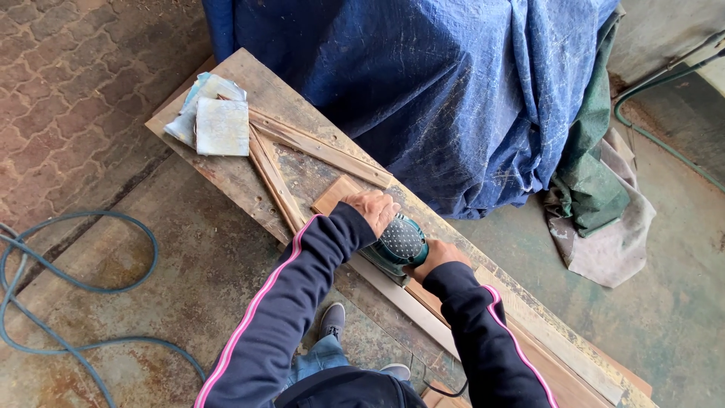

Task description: The person is sanding long wooden planks using an electric orbital sander and a sanding block.

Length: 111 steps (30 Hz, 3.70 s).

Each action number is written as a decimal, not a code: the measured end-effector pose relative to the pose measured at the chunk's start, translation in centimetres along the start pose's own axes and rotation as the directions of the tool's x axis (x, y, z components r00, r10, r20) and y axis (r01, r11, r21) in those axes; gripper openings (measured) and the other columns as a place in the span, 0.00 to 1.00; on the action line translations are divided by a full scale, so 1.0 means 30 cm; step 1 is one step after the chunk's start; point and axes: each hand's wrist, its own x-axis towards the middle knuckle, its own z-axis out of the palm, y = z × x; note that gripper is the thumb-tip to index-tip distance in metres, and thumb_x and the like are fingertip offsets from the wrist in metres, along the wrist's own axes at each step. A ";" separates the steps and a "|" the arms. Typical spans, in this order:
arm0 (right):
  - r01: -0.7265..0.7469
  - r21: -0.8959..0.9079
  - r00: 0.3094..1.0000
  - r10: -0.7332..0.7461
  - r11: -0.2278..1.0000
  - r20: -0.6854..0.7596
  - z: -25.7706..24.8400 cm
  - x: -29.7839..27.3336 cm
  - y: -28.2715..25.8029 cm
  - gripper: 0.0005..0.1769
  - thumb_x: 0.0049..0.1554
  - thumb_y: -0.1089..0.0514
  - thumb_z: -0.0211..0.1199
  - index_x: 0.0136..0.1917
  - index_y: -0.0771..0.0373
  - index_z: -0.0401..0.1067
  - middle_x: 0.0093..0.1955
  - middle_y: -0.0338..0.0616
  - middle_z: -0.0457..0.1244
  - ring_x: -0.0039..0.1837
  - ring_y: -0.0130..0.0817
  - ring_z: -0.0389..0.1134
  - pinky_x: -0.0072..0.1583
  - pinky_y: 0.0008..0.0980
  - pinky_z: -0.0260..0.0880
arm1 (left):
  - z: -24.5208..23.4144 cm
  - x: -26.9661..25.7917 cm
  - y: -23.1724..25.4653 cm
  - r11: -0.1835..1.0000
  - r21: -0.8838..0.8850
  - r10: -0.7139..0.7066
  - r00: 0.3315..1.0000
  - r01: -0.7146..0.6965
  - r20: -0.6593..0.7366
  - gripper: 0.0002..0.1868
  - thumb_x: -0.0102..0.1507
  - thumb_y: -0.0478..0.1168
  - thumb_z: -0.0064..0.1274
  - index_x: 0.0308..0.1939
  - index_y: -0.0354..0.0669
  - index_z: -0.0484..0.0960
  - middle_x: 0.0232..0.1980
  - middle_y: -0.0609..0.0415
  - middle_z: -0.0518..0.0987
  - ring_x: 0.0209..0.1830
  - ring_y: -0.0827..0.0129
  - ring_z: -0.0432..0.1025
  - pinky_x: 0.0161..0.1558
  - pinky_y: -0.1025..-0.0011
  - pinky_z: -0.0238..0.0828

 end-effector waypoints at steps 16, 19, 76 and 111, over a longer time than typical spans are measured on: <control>-0.004 -0.004 1.000 0.004 1.000 0.031 -0.026 0.091 -0.217 0.30 0.42 0.39 0.75 0.54 0.53 0.78 0.48 0.52 0.72 0.53 0.51 0.74 0.56 0.46 0.74 | -0.139 0.007 -0.173 0.996 0.063 -0.062 0.994 0.068 -0.088 0.18 0.73 0.49 0.44 0.34 0.40 0.76 0.37 0.43 0.77 0.37 0.48 0.75 0.40 0.55 0.72; -0.015 0.027 1.000 0.015 1.000 0.026 -0.015 0.129 -0.244 0.31 0.41 0.39 0.75 0.55 0.53 0.77 0.48 0.53 0.72 0.52 0.51 0.74 0.57 0.46 0.74 | -0.128 0.007 -0.255 0.984 0.102 -0.150 0.989 0.149 -0.002 0.17 0.73 0.47 0.44 0.35 0.40 0.77 0.37 0.45 0.76 0.36 0.52 0.75 0.43 0.58 0.74; -0.251 -0.039 0.960 0.254 0.967 0.121 0.267 -0.792 2.124 0.28 0.37 0.41 0.76 0.51 0.48 0.78 0.43 0.51 0.74 0.51 0.52 0.75 0.55 0.45 0.76 | 1.412 -0.094 1.571 0.876 -0.226 -0.284 0.835 0.426 0.472 0.23 0.69 0.53 0.42 0.42 0.35 0.80 0.36 0.33 0.82 0.38 0.40 0.79 0.48 0.48 0.72; -0.197 -0.118 0.965 0.214 0.973 0.151 0.194 -0.636 1.778 0.29 0.37 0.38 0.77 0.51 0.49 0.79 0.41 0.48 0.74 0.49 0.47 0.77 0.55 0.43 0.77 | 1.227 -0.103 1.339 0.899 -0.270 -0.288 0.929 0.346 0.232 0.16 0.68 0.48 0.45 0.36 0.41 0.80 0.32 0.38 0.82 0.33 0.43 0.78 0.40 0.49 0.74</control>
